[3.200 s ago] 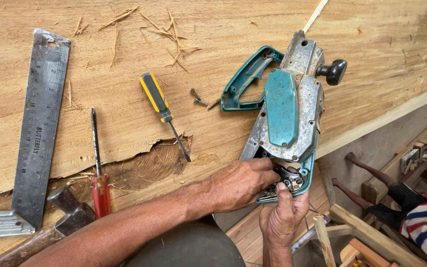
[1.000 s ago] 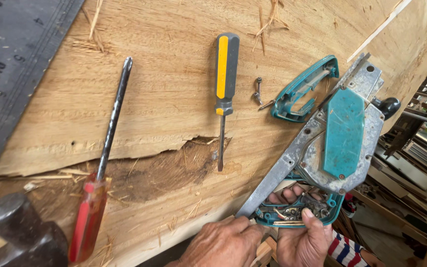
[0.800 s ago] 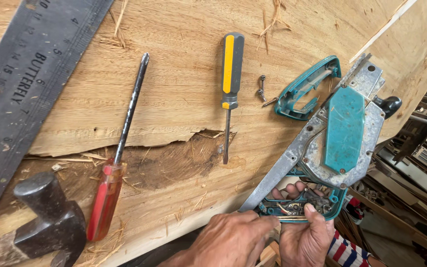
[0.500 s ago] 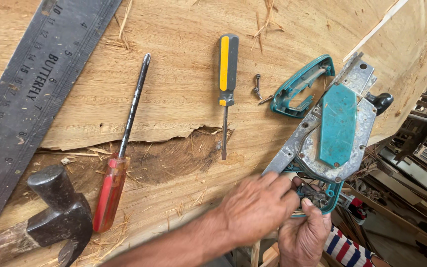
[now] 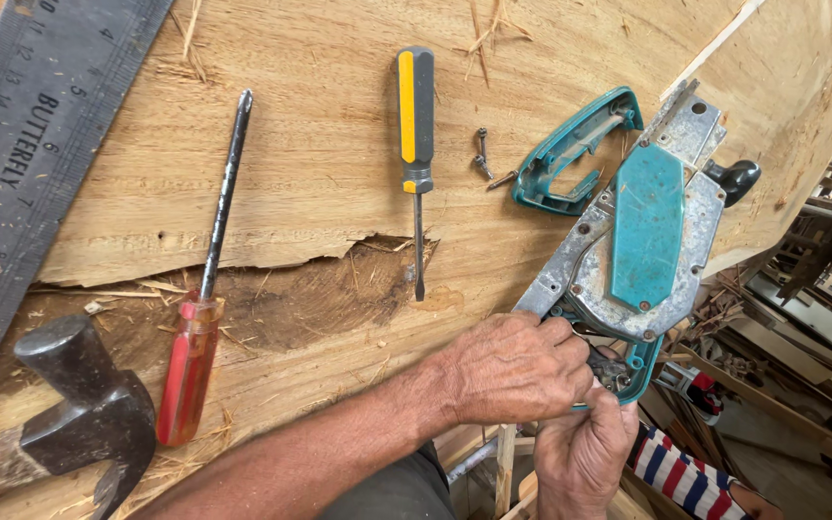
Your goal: The person repairs a teal electric power planer on a wooden workbench, using screwdrivers to unscrew and adjust components inside the open handle, handling small screws and parts by hand, and repositioning the tool while working on its internal switch assembly.
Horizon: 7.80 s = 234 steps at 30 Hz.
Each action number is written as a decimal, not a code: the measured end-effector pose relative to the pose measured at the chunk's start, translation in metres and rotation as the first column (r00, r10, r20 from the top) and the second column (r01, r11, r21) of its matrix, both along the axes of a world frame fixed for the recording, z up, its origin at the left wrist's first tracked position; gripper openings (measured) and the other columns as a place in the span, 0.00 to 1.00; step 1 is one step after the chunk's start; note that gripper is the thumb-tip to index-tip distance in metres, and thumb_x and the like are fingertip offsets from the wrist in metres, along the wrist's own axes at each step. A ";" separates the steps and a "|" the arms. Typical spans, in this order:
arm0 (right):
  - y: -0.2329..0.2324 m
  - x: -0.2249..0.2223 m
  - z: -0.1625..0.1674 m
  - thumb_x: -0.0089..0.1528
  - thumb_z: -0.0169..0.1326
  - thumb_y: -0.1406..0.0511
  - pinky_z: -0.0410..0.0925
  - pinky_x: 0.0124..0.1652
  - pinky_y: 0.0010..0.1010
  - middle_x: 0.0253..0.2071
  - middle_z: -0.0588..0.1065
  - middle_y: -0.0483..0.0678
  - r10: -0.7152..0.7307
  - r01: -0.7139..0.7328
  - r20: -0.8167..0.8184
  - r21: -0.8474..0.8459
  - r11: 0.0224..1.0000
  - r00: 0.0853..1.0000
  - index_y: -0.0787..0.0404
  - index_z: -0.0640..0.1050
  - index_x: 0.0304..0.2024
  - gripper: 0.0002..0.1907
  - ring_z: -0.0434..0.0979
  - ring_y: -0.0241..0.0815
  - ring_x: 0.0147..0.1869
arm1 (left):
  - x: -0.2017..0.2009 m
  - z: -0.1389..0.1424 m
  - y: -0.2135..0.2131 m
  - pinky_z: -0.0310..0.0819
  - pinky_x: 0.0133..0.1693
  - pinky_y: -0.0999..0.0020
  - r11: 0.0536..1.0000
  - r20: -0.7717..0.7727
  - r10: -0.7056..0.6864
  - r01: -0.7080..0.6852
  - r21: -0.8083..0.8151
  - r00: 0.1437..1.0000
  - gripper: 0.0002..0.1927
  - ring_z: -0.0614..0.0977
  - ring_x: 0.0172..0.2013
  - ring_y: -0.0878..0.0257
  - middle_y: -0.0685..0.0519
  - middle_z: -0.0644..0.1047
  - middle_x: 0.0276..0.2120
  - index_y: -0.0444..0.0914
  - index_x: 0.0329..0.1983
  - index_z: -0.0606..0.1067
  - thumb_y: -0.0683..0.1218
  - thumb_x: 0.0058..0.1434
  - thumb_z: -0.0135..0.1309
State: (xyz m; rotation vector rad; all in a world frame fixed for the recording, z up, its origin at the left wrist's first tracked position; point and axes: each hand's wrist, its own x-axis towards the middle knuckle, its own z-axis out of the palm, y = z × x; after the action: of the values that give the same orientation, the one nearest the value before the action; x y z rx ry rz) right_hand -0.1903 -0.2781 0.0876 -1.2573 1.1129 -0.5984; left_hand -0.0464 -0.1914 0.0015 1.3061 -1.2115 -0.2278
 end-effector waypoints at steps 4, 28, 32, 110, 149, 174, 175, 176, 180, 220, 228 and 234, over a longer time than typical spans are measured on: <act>0.001 0.002 0.000 0.64 0.40 0.77 0.71 0.61 0.35 0.58 0.73 0.53 -0.016 0.016 -0.028 -0.011 1.000 0.999 0.69 0.67 0.65 0.26 0.75 0.41 0.61 | 0.001 -0.005 -0.003 0.77 0.34 0.60 0.999 0.036 0.002 0.000 -0.035 0.999 0.07 0.80 0.37 0.58 0.53 0.74 0.29 0.38 0.28 0.75 0.46 0.56 0.55; 0.008 0.011 0.002 0.63 0.42 0.76 0.71 0.62 0.41 0.59 0.72 0.54 -0.038 0.038 -0.045 -0.004 0.999 0.998 0.68 0.65 0.68 0.28 0.75 0.45 0.63 | 0.005 -0.011 -0.013 0.80 0.32 0.59 0.997 0.020 -0.064 0.064 -0.033 0.998 0.08 0.84 0.34 0.56 0.51 0.77 0.27 0.37 0.29 0.74 0.46 0.59 0.55; 0.007 0.009 0.002 0.64 0.42 0.77 0.71 0.63 0.41 0.60 0.72 0.55 -0.030 0.030 -0.041 -0.005 1.000 0.999 0.68 0.65 0.68 0.28 0.75 0.45 0.64 | 0.007 -0.012 -0.013 0.80 0.32 0.59 0.997 0.017 -0.068 0.068 -0.035 0.998 0.08 0.84 0.33 0.56 0.51 0.77 0.26 0.37 0.28 0.74 0.46 0.59 0.55; 0.011 0.026 -0.008 0.63 0.47 0.74 0.72 0.57 0.47 0.51 0.76 0.58 -0.019 0.019 -0.055 0.006 1.000 0.998 0.69 0.71 0.61 0.22 0.77 0.55 0.57 | 0.096 0.035 0.057 0.79 0.26 0.53 0.871 0.083 -0.425 0.383 0.308 0.901 0.10 0.85 0.29 0.49 0.41 0.79 0.24 0.33 0.29 0.78 0.44 0.60 0.52; 0.007 0.016 -0.011 0.62 0.47 0.75 0.71 0.57 0.40 0.53 0.75 0.51 -0.049 0.049 -0.066 0.011 0.999 0.997 0.66 0.70 0.59 0.21 0.77 0.43 0.56 | 0.092 0.027 0.012 0.80 0.26 0.58 0.922 0.308 -0.380 0.334 0.194 0.872 0.05 0.86 0.27 0.56 0.48 0.81 0.21 0.40 0.21 0.80 0.43 0.52 0.60; 0.027 0.034 -0.013 0.62 0.45 0.76 0.75 0.55 0.41 0.54 0.74 0.59 -0.020 0.009 -0.075 -0.136 0.991 0.997 0.67 0.65 0.64 0.25 0.78 0.47 0.56 | 0.083 0.027 0.029 0.77 0.23 0.61 0.896 0.071 -0.391 0.362 0.258 0.918 0.11 0.85 0.24 0.59 0.47 0.80 0.20 0.37 0.23 0.79 0.37 0.61 0.55; 0.026 0.034 -0.013 0.63 0.46 0.77 0.75 0.55 0.41 0.55 0.74 0.59 -0.003 -0.006 -0.066 -0.138 0.990 0.998 0.67 0.65 0.64 0.26 0.78 0.48 0.56 | 0.084 0.026 0.034 0.78 0.24 0.61 0.887 0.038 -0.398 0.374 0.271 0.916 0.12 0.84 0.24 0.59 0.46 0.79 0.20 0.37 0.24 0.78 0.37 0.64 0.53; 0.025 0.034 -0.014 0.63 0.47 0.77 0.74 0.56 0.41 0.55 0.74 0.59 0.010 -0.017 -0.052 -0.145 0.989 0.999 0.68 0.65 0.65 0.26 0.77 0.48 0.56 | 0.086 0.024 0.040 0.78 0.24 0.58 0.882 0.013 -0.394 0.374 0.288 0.919 0.08 0.85 0.25 0.56 0.45 0.79 0.21 0.37 0.27 0.79 0.38 0.62 0.54; 0.023 0.033 -0.011 0.63 0.48 0.77 0.75 0.54 0.45 0.52 0.75 0.61 0.028 -0.046 -0.106 -0.169 0.985 0.994 0.69 0.64 0.63 0.25 0.79 0.52 0.54 | 0.094 0.025 0.061 0.77 0.27 0.47 0.822 -0.129 -0.414 0.431 0.372 0.901 0.06 0.84 0.26 0.46 0.41 0.78 0.21 0.37 0.36 0.79 0.42 0.57 0.55; -0.006 0.020 0.003 0.61 0.48 0.73 0.67 0.60 0.60 0.60 0.72 0.61 0.097 -0.079 -0.216 0.087 0.993 0.972 0.65 0.64 0.69 0.31 0.72 0.67 0.65 | 0.065 0.030 0.088 0.77 0.37 0.43 0.775 -0.523 -0.226 0.477 0.415 0.822 0.09 0.84 0.33 0.39 0.37 0.80 0.26 0.37 0.37 0.80 0.45 0.60 0.52; -0.005 0.025 0.001 0.60 0.47 0.75 0.74 0.51 0.58 0.54 0.74 0.61 0.094 -0.098 -0.312 0.005 0.995 0.945 0.64 0.64 0.67 0.30 0.76 0.64 0.60 | 0.069 0.031 0.097 0.77 0.38 0.44 0.739 -0.596 -0.219 0.530 0.415 0.772 0.09 0.84 0.32 0.40 0.38 0.79 0.25 0.37 0.40 0.79 0.45 0.62 0.52; 0.000 0.023 -0.006 0.61 0.48 0.77 0.75 0.50 0.55 0.50 0.75 0.62 0.075 -0.100 -0.265 -0.082 0.992 0.961 0.69 0.65 0.64 0.27 0.79 0.61 0.55 | 0.072 0.038 0.097 0.77 0.36 0.45 0.753 -0.618 -0.213 0.530 0.390 0.757 0.10 0.83 0.32 0.40 0.38 0.79 0.27 0.37 0.42 0.78 0.48 0.64 0.54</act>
State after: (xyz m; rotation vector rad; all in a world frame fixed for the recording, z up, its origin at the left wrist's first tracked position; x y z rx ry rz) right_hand -0.1672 -0.2781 0.0820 -1.4911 1.2498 -0.4301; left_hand 0.0256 -0.0946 0.0398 1.3107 -0.9264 -1.2618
